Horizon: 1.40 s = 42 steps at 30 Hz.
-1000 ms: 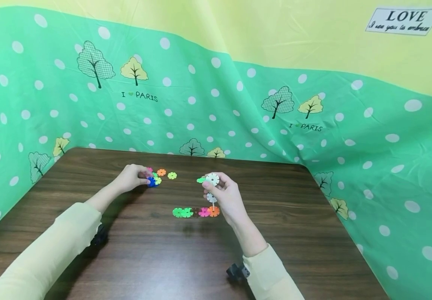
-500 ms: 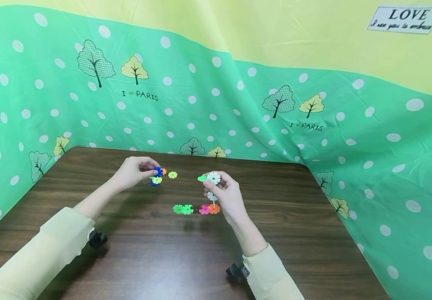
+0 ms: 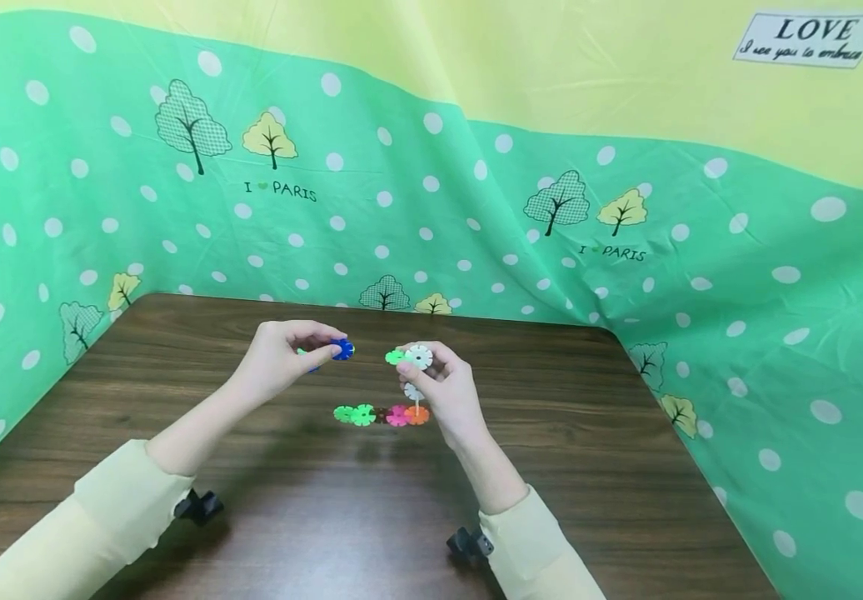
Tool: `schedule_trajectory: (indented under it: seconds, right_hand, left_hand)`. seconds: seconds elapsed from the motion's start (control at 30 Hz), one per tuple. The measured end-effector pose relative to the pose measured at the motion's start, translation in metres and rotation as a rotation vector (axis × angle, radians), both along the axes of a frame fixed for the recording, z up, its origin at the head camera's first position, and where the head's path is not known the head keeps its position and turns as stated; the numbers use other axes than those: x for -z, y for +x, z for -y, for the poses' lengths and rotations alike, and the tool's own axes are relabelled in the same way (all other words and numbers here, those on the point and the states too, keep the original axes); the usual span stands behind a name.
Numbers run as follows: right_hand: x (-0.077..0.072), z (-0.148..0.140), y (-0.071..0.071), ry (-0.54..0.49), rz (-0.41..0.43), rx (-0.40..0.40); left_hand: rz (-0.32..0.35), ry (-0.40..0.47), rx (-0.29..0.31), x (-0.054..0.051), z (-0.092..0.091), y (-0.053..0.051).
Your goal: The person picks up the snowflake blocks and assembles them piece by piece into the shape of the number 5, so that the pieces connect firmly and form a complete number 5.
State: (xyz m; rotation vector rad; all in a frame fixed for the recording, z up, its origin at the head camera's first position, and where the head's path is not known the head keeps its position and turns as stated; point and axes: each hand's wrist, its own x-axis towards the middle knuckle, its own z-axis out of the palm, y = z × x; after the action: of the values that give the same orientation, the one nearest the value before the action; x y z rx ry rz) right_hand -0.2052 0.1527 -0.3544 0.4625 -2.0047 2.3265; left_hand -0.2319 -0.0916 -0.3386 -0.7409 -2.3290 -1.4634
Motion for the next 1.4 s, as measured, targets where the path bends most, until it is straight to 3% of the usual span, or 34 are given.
schedule_trajectory:
  seconds: [0.17,0.37,0.67,0.9,1.4]
  right_hand:
    - [0.000,0.003,0.001,0.020,-0.026,-0.016]
    - [-0.001,0.007,0.002,0.018,-0.048,-0.016]
    - [-0.002,0.009,0.004,0.007,-0.057,-0.018]
    - [-0.002,0.008,0.004,0.018,-0.085,-0.033]
    - [-0.004,0.008,0.008,0.073,-0.089,0.025]
  left_hand:
    - [-0.058,0.064,0.013,-0.004,-0.011,0.011]
    - [-0.101,0.079,0.048,-0.004,-0.022,0.019]
    - [-0.139,0.097,0.053,-0.001,-0.029,0.021]
    - [-0.131,0.106,0.039,-0.001,-0.029,0.022]
    - [-0.144,0.145,0.074,-0.001,-0.035,0.024]
